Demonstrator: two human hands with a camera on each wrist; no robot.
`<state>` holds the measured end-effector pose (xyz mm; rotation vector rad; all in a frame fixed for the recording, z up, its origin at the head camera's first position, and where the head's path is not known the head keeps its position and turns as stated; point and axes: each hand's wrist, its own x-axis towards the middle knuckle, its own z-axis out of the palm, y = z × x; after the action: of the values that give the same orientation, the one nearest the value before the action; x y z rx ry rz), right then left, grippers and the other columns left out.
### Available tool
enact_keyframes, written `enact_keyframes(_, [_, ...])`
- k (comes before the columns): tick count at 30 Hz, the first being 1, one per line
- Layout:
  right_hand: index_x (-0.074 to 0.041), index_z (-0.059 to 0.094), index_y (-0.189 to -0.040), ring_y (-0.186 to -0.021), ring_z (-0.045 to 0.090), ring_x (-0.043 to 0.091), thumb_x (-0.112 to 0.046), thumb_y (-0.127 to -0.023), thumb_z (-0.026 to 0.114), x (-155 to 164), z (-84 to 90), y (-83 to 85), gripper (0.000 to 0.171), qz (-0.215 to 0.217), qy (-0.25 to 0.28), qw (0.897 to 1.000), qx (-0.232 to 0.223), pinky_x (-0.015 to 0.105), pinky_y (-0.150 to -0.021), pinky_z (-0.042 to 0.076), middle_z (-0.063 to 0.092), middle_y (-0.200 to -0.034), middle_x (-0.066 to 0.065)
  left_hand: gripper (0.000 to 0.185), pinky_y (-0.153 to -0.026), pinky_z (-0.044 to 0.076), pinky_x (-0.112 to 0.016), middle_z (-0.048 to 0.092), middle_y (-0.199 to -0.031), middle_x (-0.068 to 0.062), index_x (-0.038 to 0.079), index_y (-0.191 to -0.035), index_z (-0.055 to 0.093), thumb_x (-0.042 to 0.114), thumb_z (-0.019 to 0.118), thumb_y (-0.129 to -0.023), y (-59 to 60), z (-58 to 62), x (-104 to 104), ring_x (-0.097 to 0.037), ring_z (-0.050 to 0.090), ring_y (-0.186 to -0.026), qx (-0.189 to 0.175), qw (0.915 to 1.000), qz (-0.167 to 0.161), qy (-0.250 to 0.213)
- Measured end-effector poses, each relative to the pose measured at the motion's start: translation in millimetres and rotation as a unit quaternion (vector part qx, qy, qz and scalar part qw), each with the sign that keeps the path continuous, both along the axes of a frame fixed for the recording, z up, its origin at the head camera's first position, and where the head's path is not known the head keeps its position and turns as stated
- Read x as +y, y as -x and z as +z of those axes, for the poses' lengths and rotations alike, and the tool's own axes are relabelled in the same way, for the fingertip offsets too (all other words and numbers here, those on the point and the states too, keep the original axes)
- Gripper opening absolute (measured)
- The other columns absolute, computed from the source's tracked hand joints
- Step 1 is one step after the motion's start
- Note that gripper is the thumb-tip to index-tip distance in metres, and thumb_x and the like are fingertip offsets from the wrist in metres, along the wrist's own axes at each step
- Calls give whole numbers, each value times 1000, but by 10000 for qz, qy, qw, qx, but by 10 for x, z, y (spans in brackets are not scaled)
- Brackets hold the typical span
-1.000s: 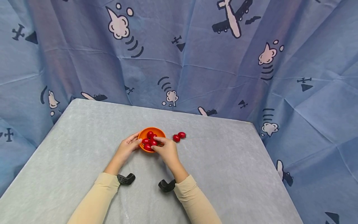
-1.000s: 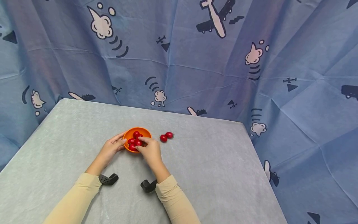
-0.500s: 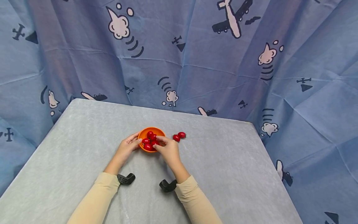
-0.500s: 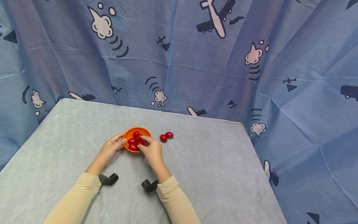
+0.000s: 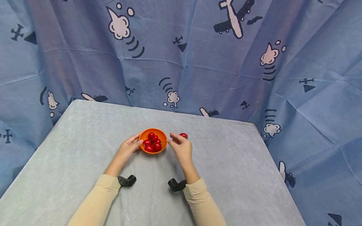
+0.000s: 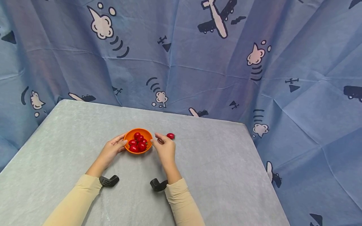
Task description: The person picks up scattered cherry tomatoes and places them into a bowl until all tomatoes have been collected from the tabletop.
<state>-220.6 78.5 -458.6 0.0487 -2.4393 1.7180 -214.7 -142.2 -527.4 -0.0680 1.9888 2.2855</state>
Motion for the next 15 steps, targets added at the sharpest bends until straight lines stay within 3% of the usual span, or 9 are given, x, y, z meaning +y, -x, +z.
enact_keyframes(15, [4, 74, -111, -105, 70, 37, -1, -81, 78, 250, -34, 92, 31, -350, 254, 9991, -15, 30, -85, 59, 73, -112, 23, 53, -83, 52, -11, 44, -151, -25, -1, -151, 38, 13, 53, -102, -16, 34, -12, 11, 60, -96, -69, 10000, -45, -3])
